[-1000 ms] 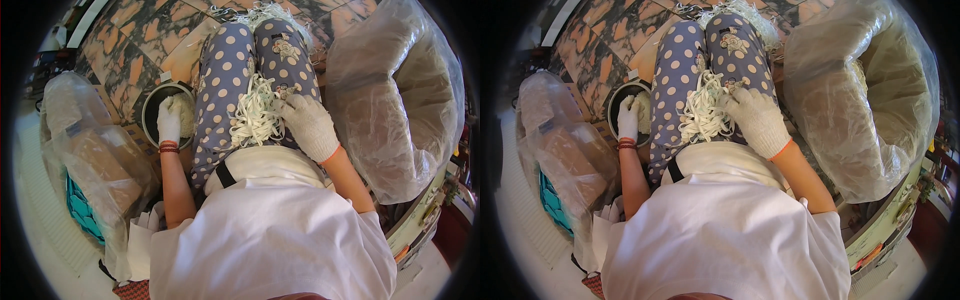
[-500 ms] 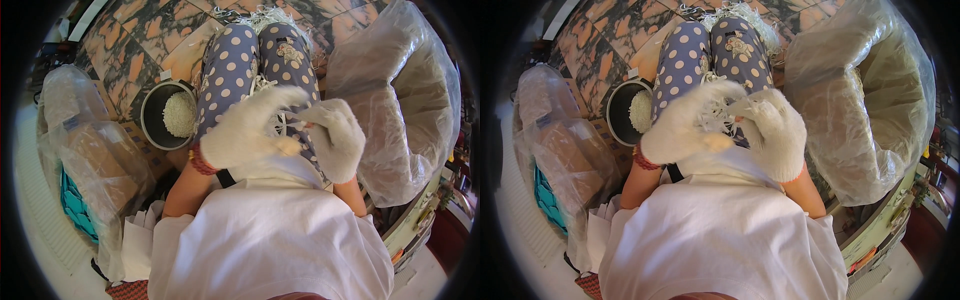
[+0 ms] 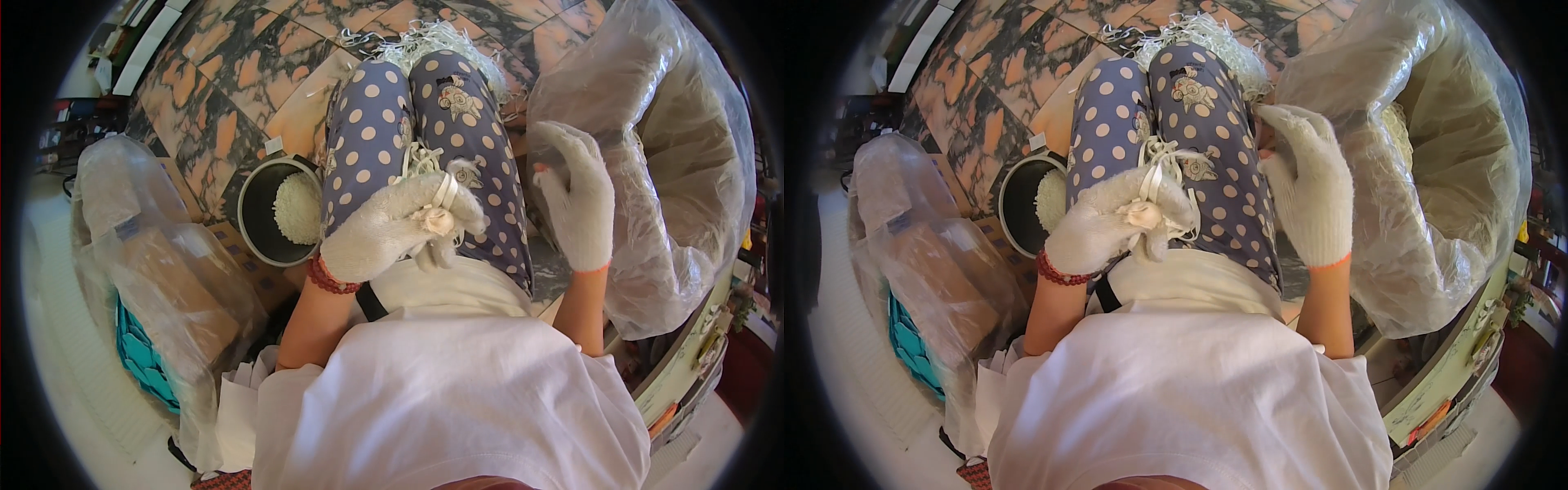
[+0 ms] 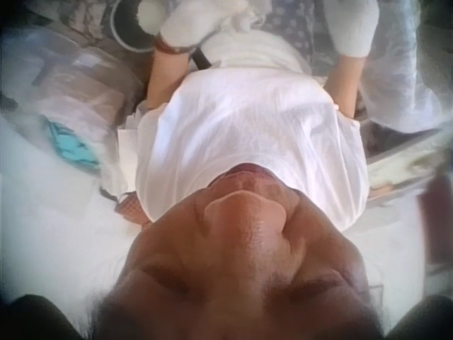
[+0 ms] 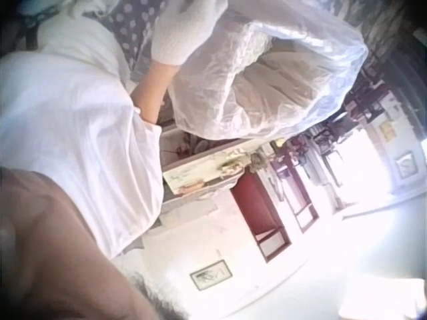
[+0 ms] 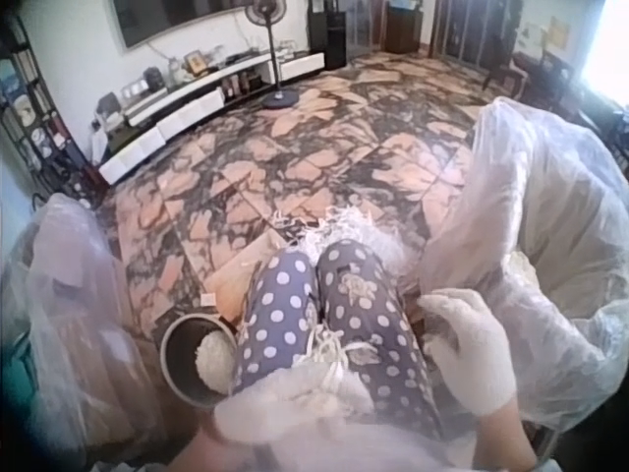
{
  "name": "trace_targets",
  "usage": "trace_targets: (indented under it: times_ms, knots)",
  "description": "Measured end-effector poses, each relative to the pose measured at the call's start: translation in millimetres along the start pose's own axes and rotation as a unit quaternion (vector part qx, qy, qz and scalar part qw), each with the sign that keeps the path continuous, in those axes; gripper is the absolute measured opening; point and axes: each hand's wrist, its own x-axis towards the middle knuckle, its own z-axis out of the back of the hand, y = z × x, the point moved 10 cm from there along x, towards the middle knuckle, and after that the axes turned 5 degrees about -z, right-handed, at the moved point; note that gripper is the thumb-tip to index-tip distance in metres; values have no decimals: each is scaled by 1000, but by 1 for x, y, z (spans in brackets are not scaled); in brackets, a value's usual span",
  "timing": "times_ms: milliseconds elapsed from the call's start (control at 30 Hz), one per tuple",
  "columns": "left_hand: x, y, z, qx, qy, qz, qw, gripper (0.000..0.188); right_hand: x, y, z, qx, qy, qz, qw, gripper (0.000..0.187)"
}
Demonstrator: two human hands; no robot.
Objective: The person repeatedly wraps and ties white plastic strips around small objects by hand.
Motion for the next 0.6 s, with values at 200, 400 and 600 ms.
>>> trace_targets:
  times_ms: [200,400,600]
  knots:
    - [13,15,6,158,-9,72,985,19,-17,29,-74,257,283,62,922,81]
    - [0,4,19,234,-6,121,965,26,-12,20,-86,292,277,83,912,28]
    - [-4,22,-5,137,54,63,987,31,-23,-11,-86,655,198,-159,712,50]
